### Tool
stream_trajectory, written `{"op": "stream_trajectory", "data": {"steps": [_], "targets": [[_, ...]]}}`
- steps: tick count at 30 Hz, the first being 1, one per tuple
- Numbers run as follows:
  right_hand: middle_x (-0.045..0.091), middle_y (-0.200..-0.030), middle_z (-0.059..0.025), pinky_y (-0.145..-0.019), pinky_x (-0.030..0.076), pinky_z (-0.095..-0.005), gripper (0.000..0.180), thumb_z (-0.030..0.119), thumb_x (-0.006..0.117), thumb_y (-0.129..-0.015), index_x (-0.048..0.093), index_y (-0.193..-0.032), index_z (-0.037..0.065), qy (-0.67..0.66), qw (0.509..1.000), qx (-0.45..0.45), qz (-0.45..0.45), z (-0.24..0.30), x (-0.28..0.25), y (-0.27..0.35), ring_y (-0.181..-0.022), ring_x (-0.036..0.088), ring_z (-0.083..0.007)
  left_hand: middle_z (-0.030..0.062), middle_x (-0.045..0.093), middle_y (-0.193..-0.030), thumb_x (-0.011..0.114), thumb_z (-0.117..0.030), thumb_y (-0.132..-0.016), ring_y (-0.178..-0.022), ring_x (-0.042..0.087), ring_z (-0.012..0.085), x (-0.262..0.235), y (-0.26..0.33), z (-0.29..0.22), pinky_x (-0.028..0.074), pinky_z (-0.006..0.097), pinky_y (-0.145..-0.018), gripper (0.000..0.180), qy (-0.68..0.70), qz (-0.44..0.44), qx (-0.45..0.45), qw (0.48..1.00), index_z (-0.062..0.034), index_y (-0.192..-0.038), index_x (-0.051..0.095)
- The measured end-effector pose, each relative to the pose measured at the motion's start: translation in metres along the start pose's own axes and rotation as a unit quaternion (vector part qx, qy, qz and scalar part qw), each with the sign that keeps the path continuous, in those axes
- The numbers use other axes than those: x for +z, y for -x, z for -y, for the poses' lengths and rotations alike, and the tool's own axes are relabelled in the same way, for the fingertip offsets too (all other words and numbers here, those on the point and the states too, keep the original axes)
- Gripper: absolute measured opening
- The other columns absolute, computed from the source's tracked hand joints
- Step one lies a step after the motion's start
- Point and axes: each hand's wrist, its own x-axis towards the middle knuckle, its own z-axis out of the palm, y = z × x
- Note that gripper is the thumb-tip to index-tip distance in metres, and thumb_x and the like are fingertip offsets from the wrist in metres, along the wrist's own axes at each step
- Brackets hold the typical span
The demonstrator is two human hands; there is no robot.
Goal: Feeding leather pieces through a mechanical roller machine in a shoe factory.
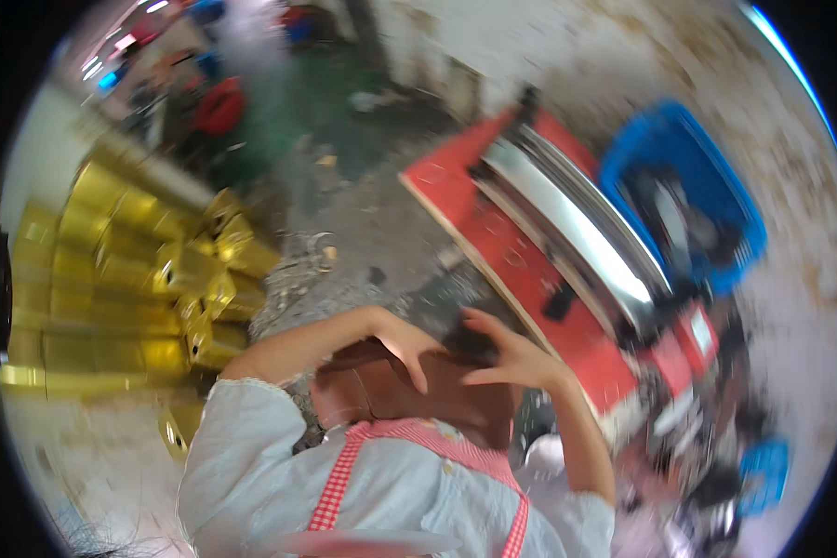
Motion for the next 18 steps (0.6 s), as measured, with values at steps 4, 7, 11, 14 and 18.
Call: {"op": "stream_trajectory", "data": {"steps": [4, 7, 11, 14, 18], "targets": [[0.054, -0.140, -0.0183, -0.109, 0.040, -0.0373, 0.101, 0.049, 0.086, -0.071, 0.038, -0.149, 0.005, 0.021, 0.987, 0.134, 0.081, -0.045, 0.005, 0.025, -0.131, 0.051, -0.0297, 0.0191, 0.047, -0.148, 0.081, -0.046, -0.080, -0.135, 0.045, 0.0242, -0.029, -0.037, -0.056, 0.038, 0.038, -0.111, 0.097, -0.042, 0.056, -0.123, 0.990, 0.0010, -0.151, 0.032], [0.060, -0.132, -0.0184, -0.105, 0.043, -0.0378, 0.093, 0.047, 0.086, -0.071, 0.045, -0.143, 0.003, 0.019, 0.992, 0.127, 0.012, -0.068, -0.006, 0.049, -0.125, 0.056, -0.0294, 0.0181, 0.046, -0.149, 0.079, -0.053, -0.079, -0.137, 0.044, 0.0243, -0.052, -0.047, -0.058, 0.038, 0.037, -0.112, 0.102, -0.039, 0.034, -0.150, 0.987, -0.0002, -0.152, 0.031], [0.064, -0.126, -0.0202, -0.102, 0.045, -0.0377, 0.090, 0.049, 0.086, -0.068, 0.052, -0.136, -0.001, -0.044, 0.982, 0.171, -0.074, -0.099, -0.039, 0.075, -0.119, 0.060, -0.0305, 0.0166, 0.047, -0.149, 0.082, -0.051, -0.077, -0.137, 0.044, 0.0241, -0.106, -0.042, -0.064, 0.038, 0.037, -0.112, 0.102, -0.073, 0.022, -0.152, 0.985, -0.0016, -0.152, 0.032], [0.064, -0.126, -0.0212, -0.103, 0.044, -0.0374, 0.092, 0.049, 0.086, -0.069, 0.052, -0.136, -0.004, -0.047, 0.979, 0.171, -0.103, -0.116, -0.077, 0.082, -0.120, 0.060, -0.0299, 0.0151, 0.053, -0.143, 0.086, -0.041, -0.074, -0.131, 0.052, 0.0239, -0.144, -0.067, -0.078, 0.042, 0.037, -0.109, 0.095, -0.088, -0.009, -0.155, 0.984, -0.0022, -0.148, 0.040], [0.059, -0.131, -0.0167, -0.105, 0.043, -0.0358, 0.094, 0.039, 0.090, -0.067, 0.048, -0.139, -0.004, -0.090, 0.971, 0.168, -0.142, -0.159, -0.121, 0.072, -0.123, 0.055, -0.0243, 0.0158, 0.059, -0.137, 0.083, -0.047, -0.075, -0.125, 0.057, 0.0239, -0.189, -0.082, -0.094, 0.045, 0.036, -0.106, 0.089, -0.176, -0.124, -0.110, 0.970, -0.0024, -0.143, 0.048]]}}
